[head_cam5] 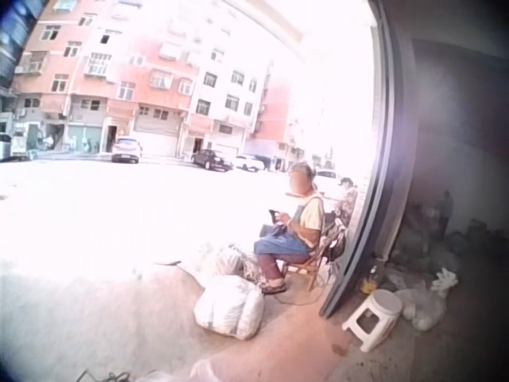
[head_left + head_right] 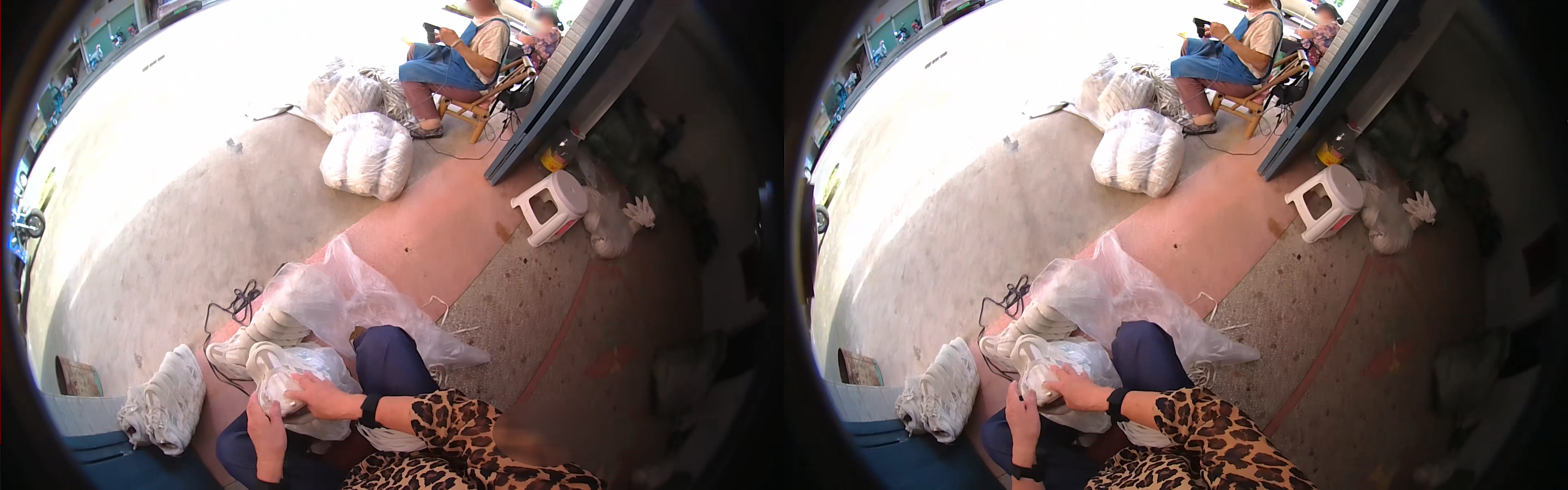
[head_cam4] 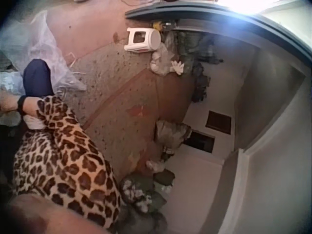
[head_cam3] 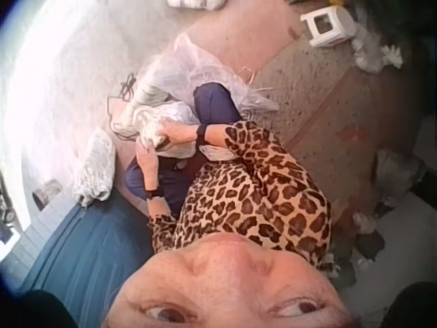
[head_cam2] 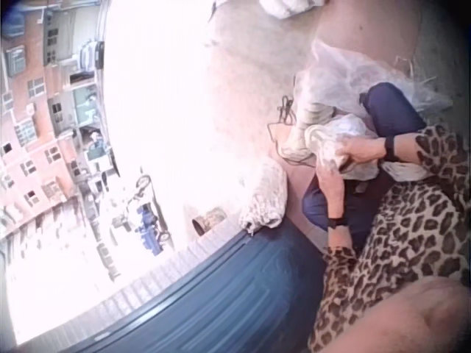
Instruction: Lacing and preparing white sneakers for packaging in a shoe workshop.
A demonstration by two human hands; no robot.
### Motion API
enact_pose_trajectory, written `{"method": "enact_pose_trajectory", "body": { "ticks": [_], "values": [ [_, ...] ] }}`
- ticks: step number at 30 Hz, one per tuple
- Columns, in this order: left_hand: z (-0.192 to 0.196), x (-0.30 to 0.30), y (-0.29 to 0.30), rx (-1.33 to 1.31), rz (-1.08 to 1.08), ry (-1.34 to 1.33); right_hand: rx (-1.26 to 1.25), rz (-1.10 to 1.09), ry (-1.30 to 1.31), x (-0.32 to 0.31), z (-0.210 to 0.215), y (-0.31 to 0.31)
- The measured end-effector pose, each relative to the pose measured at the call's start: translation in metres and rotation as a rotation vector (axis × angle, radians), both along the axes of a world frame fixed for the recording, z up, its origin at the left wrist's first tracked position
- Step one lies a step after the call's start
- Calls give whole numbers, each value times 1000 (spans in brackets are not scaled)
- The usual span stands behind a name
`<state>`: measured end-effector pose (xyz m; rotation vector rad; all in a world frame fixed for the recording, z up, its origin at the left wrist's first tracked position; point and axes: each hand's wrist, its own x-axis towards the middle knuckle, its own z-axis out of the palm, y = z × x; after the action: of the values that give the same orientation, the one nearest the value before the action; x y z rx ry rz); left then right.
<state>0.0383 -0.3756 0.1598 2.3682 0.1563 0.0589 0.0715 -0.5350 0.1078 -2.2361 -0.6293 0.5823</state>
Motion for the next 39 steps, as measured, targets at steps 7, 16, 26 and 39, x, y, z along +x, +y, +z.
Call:
{"method": "enact_pose_trajectory", "body": {
  "ticks": [7, 16, 26, 39],
  "values": [
    [-41, 0, 5, 251, -107, 131, 232, -38, 172, 8, 4, -10],
    [-45, 7, 20, 38, -26, 233, -32, -159, 342, 9, -6, -15],
    [-36, 10, 39, -128, -243, 325, -118, -177, 308, 6, -2, -6],
    [-35, 11, 28, 76, -316, 315, -145, -69, 339, 25, 3, -9]
  ]
}}
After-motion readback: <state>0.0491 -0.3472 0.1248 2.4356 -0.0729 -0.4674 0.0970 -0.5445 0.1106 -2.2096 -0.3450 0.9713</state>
